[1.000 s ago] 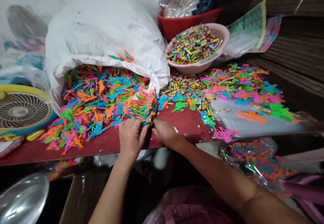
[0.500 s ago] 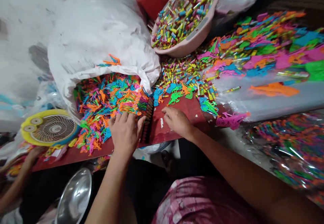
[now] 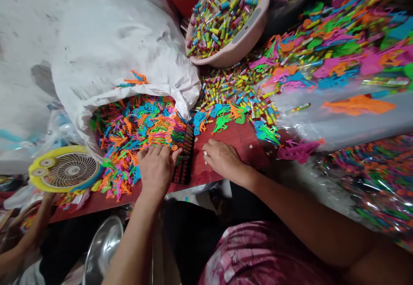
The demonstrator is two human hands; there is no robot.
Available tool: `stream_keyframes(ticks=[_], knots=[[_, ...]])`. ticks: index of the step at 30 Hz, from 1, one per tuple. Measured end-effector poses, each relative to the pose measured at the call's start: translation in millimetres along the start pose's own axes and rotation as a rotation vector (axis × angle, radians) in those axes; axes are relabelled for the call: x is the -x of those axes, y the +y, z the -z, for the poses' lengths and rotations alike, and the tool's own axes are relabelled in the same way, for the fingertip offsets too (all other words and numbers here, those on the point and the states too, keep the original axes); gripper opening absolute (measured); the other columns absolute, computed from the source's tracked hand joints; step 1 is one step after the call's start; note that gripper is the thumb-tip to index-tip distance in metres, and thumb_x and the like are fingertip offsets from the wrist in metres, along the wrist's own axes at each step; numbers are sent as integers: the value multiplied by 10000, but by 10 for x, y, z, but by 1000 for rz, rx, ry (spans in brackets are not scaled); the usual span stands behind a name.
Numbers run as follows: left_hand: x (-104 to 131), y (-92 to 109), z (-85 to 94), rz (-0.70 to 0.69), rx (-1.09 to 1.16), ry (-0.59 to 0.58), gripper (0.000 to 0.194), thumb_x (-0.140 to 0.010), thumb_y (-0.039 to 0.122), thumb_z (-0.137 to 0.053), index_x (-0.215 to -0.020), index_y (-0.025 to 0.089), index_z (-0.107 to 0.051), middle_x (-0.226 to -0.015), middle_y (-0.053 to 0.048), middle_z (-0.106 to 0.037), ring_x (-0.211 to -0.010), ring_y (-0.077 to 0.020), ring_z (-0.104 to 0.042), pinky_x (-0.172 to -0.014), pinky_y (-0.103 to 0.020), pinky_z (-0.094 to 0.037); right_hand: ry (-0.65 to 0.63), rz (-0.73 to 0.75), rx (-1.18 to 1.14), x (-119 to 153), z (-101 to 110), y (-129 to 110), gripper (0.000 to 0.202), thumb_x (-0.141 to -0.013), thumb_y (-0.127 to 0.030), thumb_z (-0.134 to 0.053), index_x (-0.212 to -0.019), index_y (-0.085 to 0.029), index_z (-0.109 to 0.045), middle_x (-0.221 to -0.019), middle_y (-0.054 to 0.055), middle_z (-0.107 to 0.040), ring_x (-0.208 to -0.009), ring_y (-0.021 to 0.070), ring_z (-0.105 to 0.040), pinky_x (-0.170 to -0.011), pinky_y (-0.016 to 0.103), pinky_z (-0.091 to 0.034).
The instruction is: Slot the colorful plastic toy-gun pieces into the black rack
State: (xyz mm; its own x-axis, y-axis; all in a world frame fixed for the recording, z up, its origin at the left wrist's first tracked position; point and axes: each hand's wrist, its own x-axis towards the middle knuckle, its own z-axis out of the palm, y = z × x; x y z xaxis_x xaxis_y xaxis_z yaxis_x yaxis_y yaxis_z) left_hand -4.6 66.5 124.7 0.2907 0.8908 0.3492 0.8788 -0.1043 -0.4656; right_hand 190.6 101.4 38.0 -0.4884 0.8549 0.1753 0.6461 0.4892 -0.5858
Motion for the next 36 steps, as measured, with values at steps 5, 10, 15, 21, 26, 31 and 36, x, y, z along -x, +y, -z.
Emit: stream_keyframes(ticks=[5,10,15,21,26,31,36], knots=[[437,70,-112,185,304,333,352,-881,499,-640,-1047,190,-618,-962,-93,-661,-968,-260,-593,-905,-418,-406,-43,15,35,-65,19,-138,230,-935,-377,-612,-1063,-188,-648,-1073,89,-651,-925,223,-658,-748,294,-461],[876,316,-474,718,611,448,325,-852,475,-679,-988,192,-593,-931,-50,-589,-898,-203,-580,-848,-379,-490,-17,101,-14,-169,-10,-259,217,-925,-377,-636,-1037,-193,-659,-1086,68,-662,-954,203,-660,-736,266,-444],[911,245,-870,845,893,81,486,-757,524,-739,-1074,174,-627,-988,-73,-638,-863,-201,-634,-786,-356,-543,3,126,-22,-227,-138,-389,227,-968,-369,-567,-1054,-193,-681,-1042,63,-691,-951,189,-660,-745,260,-430],[851,81,-1028,773,944,13,299,-819,407,-654,-1042,210,-688,-959,-43,-677,-893,-195,-635,-808,-336,-526,-20,94,78,-256,-224,-515,221,-997,-305,-507,-1037,-176,-682,-1033,83,-700,-910,198,-669,-707,263,-423],[777,44,-1063,756,936,42,185,-779,298,-618,-920,206,-691,-863,-15,-655,-795,-164,-610,-755,-293,-496,-32,86,125,-277,-314,-524,188,-994,-287,-500,-1024,-183,-653,-1023,95,-695,-909,208,-662,-729,273,-432],[703,6,-1036,758,959,36,134,-782,313,-594,-801,205,-672,-777,-14,-644,-758,-170,-588,-721,-288,-463,-70,39,134,-296,-348,-579,197,-996,-258,-471,-1095,-193,-629,-1077,93,-692,-958,222,-662,-748,286,-437],[650,12,-985,785,917,18,157,-777,351,-606,-749,203,-648,-747,-17,-614,-703,-168,-563,-675,-287,-431,-104,24,117,-323,-263,-617,185,-988,-260,-505,-1109,-184,-624,-1091,85,-699,-963,213,-668,-777,284,-435]])
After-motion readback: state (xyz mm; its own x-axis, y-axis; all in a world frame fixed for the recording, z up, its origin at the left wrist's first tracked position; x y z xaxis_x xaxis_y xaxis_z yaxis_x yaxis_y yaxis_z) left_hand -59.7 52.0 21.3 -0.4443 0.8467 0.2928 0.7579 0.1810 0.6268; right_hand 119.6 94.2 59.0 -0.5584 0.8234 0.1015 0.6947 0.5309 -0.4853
